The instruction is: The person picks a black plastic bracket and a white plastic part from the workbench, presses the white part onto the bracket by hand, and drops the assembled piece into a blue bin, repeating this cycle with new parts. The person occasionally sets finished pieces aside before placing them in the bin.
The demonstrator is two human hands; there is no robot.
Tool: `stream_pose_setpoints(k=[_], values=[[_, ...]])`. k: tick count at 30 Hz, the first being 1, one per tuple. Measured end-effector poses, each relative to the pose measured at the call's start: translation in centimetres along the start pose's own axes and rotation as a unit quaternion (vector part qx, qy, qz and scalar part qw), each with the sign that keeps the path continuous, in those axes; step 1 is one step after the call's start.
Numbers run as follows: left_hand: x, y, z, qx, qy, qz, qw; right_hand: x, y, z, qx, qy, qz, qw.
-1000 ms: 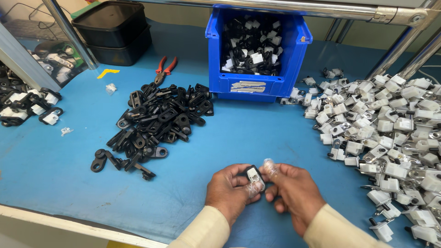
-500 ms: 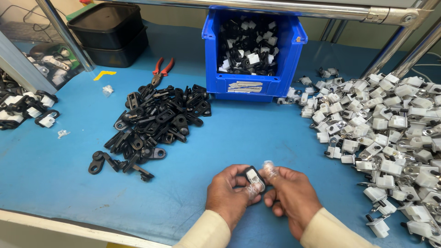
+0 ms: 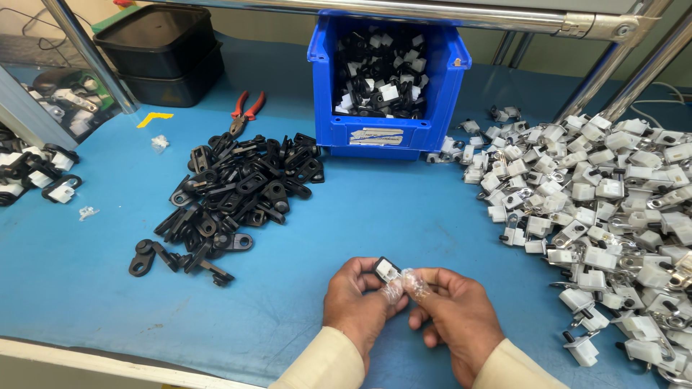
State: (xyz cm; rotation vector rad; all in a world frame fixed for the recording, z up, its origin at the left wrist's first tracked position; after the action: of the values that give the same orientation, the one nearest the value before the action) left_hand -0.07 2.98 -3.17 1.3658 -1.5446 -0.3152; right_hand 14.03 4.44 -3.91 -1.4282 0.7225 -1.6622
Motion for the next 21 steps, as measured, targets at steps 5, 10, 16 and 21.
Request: stream_pose_setpoints(k=[5, 10, 16, 21], values=[[0.5, -0.4, -0.8, -0.001, 0.078, -0.025, 0.997, -0.6, -0.3, -0.8, -0.043, 0.038, 0.015, 0.998], [0.0, -0.3, -0.9, 0.060, 0.046, 0.023, 0.997, -0.8, -0.6, 0.2, -0.032, -0.025, -0.015, 0.999], [-0.8, 2.1, 0.6, -0.165, -0.079, 0.073, 0.980, -1.5, -2.0, 1.5, 0.085, -0.034, 0.051, 0.994], [-1.4, 2.6, 1.4, -0.180, -0.120, 0.067, 0.974, -1.9, -3.5, 1.9, 0.285, -0.027, 0.178, 0.941]])
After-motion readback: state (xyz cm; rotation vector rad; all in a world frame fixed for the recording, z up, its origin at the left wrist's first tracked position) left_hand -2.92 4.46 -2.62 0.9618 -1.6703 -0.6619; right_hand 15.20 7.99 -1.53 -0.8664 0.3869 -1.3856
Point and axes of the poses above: each hand's wrist, its own x-axis away from the middle knuckle, its own z-axis out of the back of the hand, y = z × x, the point moved 2 cm from there along -x, towards the middle knuckle, and after that the axes turned 13 degrees about x, right-handed, at the moved point
